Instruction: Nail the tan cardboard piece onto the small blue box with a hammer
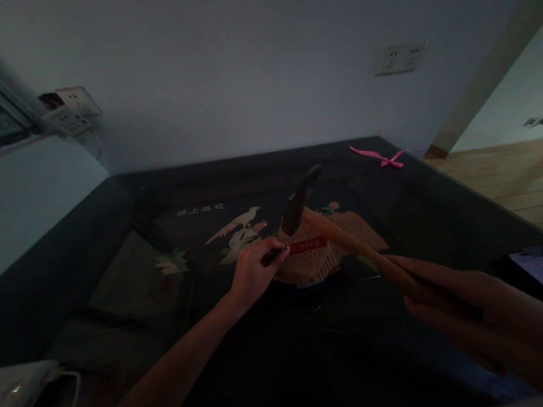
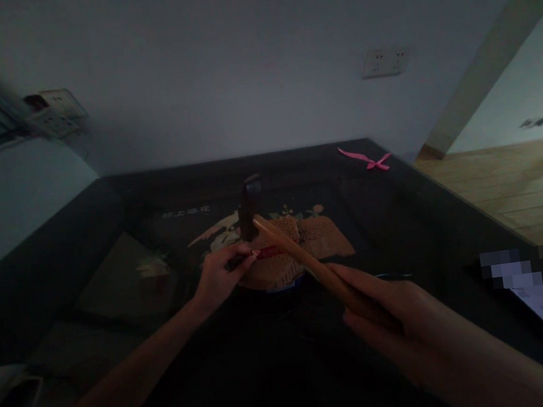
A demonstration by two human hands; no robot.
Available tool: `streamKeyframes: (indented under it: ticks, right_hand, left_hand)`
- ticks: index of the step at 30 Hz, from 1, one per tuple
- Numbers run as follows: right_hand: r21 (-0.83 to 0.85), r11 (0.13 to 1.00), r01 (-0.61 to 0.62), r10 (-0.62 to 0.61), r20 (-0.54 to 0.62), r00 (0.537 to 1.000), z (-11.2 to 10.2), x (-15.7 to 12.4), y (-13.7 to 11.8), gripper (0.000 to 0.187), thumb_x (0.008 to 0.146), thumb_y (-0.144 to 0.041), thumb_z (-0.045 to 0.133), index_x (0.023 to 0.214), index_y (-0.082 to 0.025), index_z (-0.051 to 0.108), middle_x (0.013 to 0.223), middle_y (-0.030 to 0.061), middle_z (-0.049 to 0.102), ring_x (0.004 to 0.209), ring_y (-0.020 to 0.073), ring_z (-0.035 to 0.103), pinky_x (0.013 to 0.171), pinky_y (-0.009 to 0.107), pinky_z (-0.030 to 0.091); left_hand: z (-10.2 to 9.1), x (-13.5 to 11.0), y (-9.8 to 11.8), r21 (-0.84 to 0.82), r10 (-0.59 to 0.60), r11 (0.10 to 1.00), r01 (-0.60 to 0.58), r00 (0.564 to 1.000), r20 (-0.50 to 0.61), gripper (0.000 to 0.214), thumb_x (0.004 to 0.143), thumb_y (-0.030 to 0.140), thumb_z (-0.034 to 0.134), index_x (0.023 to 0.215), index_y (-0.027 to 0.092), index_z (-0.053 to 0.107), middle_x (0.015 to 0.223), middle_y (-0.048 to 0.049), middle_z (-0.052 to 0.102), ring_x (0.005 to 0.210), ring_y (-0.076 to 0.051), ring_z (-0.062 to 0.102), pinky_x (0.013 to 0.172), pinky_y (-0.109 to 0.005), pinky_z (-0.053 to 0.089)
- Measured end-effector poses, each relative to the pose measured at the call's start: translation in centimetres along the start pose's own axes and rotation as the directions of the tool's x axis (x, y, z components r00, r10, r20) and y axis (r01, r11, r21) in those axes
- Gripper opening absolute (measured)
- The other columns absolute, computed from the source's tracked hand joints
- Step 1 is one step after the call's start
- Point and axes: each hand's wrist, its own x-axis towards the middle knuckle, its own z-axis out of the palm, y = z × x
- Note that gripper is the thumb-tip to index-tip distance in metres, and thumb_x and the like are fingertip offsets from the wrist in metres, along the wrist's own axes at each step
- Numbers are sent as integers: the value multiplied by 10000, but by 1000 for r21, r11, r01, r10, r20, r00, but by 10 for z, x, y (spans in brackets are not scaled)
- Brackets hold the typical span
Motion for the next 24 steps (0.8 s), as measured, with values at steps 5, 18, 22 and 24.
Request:
streamKeyframes:
  ticks: [5, 18, 22, 24]
  right_hand:
    - [30, 1000, -9, 6, 95, 995, 3, 3, 5, 442, 816, -291, 545, 1256, -260, 580, 495, -33, 544, 374, 96, 458, 348, 206, 388]
    - [101, 984, -146, 143, 35, 989, 5, 1, 21, 526, 828, -414, 543, 1325, -245, 498, 636, -5, 611, 452, 108, 503, 353, 194, 383]
    - [68, 998, 17, -13, -69, 998, -2, 31, 40, 547, 830, -396, 553, 1337, -203, 475, 736, 16, 655, 668, 169, 608, 604, 276, 509]
    - [53, 994, 99, -94, -85, 992, -5, 50, 48, 562, 818, -383, 568, 1335, -185, 471, 780, 23, 676, 730, 190, 626, 686, 312, 517]
  left_hand:
    - [-1, -1, -1, 68, 24, 997, -25, 1000, 17, 91, 820, 259, 595, 824, 189, 653, 820, -12, 700, 739, -141, 651, 672, -248, 522]
    - [-1, 0, 1, 101, 88, 991, -87, 996, -1, 92, 825, 256, 591, 829, 189, 654, 840, -23, 700, 763, -151, 651, 694, -269, 519]
    - [-2, 0, 2, 106, 115, 988, -115, 993, 3, 99, 836, 256, 576, 832, 192, 651, 832, -21, 699, 763, -147, 648, 685, -266, 519]
    - [-3, 0, 3, 94, 115, 989, -115, 993, 8, 96, 840, 249, 570, 831, 192, 647, 828, -18, 697, 761, -141, 647, 682, -258, 519]
